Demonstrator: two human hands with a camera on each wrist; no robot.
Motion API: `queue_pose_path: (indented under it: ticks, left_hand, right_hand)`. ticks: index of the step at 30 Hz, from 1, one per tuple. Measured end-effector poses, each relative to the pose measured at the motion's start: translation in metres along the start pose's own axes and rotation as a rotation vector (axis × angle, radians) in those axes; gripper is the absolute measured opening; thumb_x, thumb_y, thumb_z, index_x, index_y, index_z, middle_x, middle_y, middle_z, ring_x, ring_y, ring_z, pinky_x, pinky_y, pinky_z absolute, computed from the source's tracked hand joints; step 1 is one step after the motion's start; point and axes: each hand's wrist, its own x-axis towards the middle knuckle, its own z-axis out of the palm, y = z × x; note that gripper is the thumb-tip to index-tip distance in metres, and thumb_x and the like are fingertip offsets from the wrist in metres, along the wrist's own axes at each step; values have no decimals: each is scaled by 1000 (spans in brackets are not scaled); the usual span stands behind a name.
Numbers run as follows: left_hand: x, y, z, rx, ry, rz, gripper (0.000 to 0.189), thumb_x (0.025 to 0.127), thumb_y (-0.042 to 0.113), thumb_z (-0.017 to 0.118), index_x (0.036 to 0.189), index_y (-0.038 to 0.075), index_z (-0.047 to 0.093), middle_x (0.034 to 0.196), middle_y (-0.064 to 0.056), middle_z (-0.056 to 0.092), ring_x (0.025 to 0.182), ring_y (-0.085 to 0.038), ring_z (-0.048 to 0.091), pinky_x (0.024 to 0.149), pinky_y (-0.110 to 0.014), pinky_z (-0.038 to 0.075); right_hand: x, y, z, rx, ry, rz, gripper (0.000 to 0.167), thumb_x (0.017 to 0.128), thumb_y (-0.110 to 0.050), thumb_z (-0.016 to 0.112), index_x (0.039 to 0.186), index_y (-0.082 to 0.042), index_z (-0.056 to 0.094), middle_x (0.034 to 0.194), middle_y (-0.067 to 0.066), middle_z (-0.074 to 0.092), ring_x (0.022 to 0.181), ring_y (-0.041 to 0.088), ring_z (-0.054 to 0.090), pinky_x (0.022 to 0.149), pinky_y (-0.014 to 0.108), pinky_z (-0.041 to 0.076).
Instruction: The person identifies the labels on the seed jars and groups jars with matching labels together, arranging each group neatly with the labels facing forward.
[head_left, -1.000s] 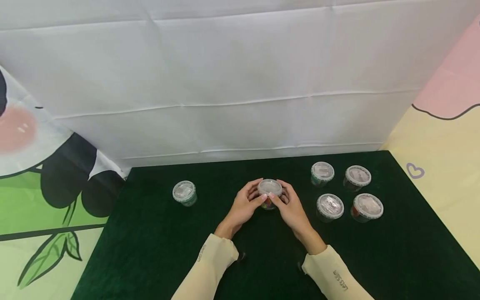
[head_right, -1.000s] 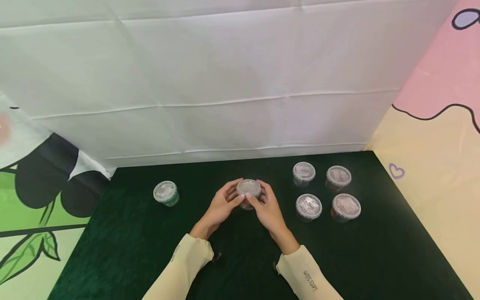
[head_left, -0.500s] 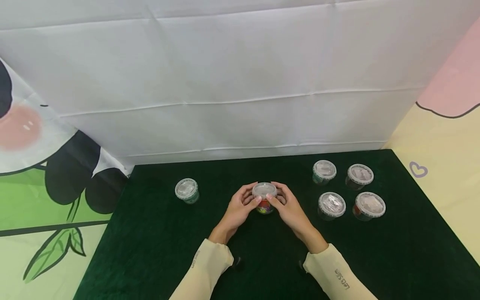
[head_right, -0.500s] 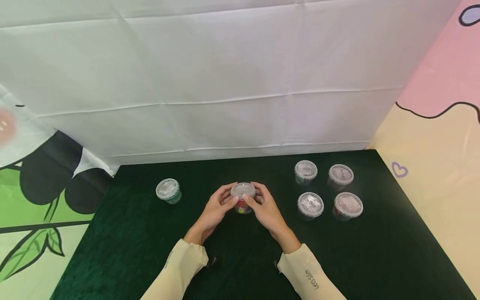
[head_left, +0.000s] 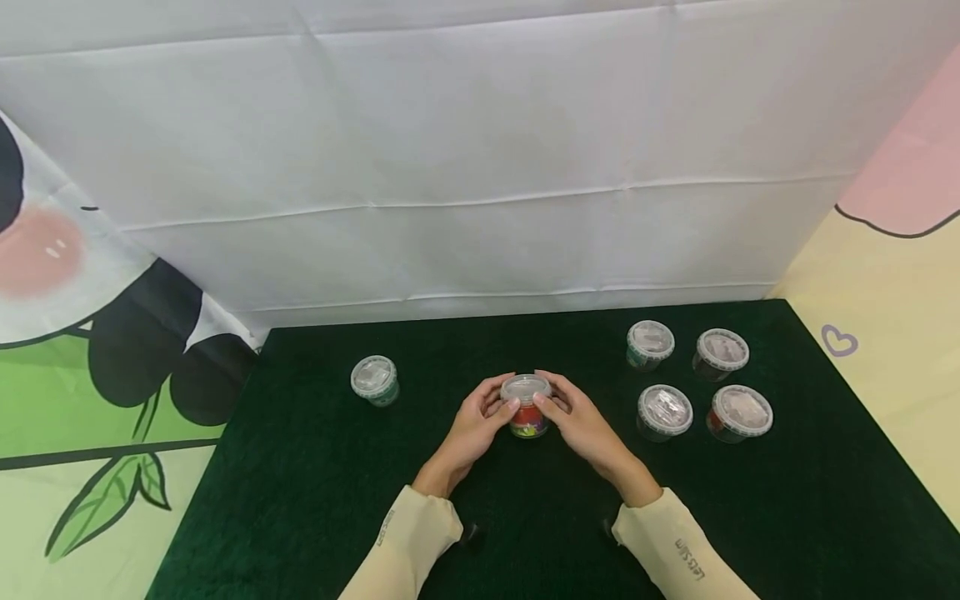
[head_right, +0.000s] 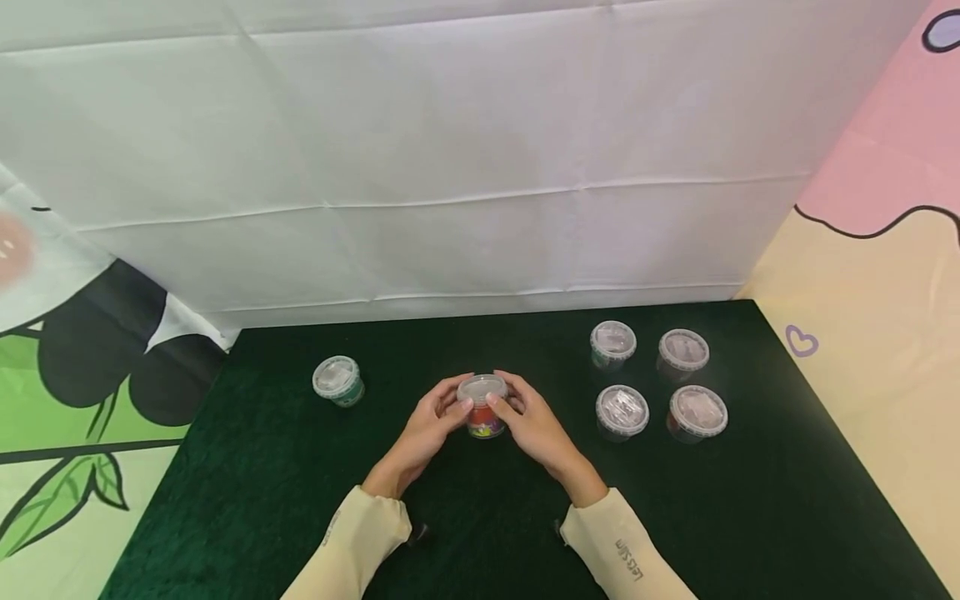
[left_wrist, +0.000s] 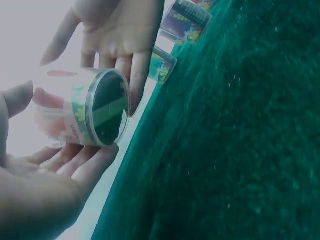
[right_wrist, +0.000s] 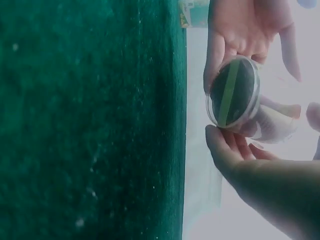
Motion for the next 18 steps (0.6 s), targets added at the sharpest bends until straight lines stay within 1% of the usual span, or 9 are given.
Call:
queue_pose_path:
  ticks: [5, 9, 12, 15, 18]
  left_hand:
    - [-1, 0, 2, 25, 35, 3, 58, 109, 32, 61, 157, 7, 41, 156, -17, 51, 146, -35, 49, 122, -53, 40]
    - [-3, -1, 0, 19, 39, -12, 55, 109, 32, 59, 156, 8, 42, 154, -17, 54, 142, -34, 53, 119, -49, 45]
    - [-4, -1, -1, 15, 41, -20, 53, 110, 30, 58, 156, 7, 44, 151, -17, 57, 138, -32, 57, 114, -46, 50]
    - [-4, 0, -1, 26, 56, -20, 51, 110, 28, 59, 154, 7, 46, 149, -16, 59, 135, -30, 59, 112, -43, 52]
    - [-4, 2, 1, 37, 76, -23, 49, 109, 28, 60, 152, 7, 47, 148, -15, 59, 134, -29, 59, 111, -43, 52]
  right_hand:
    - [0, -1, 3, -14, 17, -4, 57, 113, -25, 51, 161, -1, 32, 164, 26, 38, 151, 45, 38, 124, 61, 33]
    - [0, -1, 3, 23, 1, -3, 55, 114, -24, 49, 160, 0, 32, 164, 28, 37, 153, 45, 35, 125, 61, 30]
    - [-1, -1, 3, 41, -7, 4, 57, 114, -24, 47, 162, -1, 28, 164, 29, 36, 153, 46, 36, 125, 61, 29]
    - [-1, -1, 5, 37, 4, 8, 60, 114, -25, 48, 164, -1, 26, 165, 29, 34, 152, 46, 37, 124, 61, 30]
    - [-1, 0, 6, 49, 24, 8, 60, 114, -26, 49, 164, -1, 26, 166, 28, 33, 152, 46, 38, 124, 60, 32]
